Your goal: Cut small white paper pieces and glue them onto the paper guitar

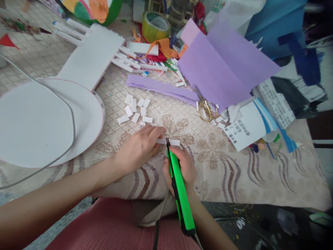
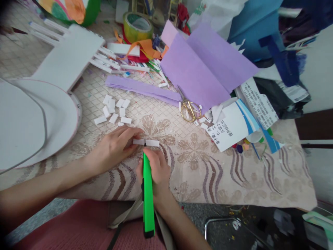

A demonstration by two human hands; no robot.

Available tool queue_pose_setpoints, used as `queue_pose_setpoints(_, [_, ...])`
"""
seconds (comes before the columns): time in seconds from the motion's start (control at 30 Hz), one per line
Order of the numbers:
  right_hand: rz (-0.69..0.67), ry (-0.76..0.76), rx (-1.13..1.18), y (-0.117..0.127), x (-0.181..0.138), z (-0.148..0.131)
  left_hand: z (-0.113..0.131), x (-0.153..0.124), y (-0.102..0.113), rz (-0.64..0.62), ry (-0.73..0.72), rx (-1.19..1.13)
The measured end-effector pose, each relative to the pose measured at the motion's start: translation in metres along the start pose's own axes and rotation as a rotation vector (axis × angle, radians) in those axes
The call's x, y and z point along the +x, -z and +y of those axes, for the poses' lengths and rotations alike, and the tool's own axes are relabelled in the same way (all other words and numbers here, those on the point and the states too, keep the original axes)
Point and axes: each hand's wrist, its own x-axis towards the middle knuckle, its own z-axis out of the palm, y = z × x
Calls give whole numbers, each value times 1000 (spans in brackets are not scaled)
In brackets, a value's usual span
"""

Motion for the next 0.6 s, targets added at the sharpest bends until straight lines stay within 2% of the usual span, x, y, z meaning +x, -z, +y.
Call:
queue_pose_setpoints(0.27, [-11,-22,32,4,0,-2,-1,0,0,2,6,1])
queue_pose_setpoints(0.6, [0,18,4,1,1,-2,0,1,0,15,-4,-8])
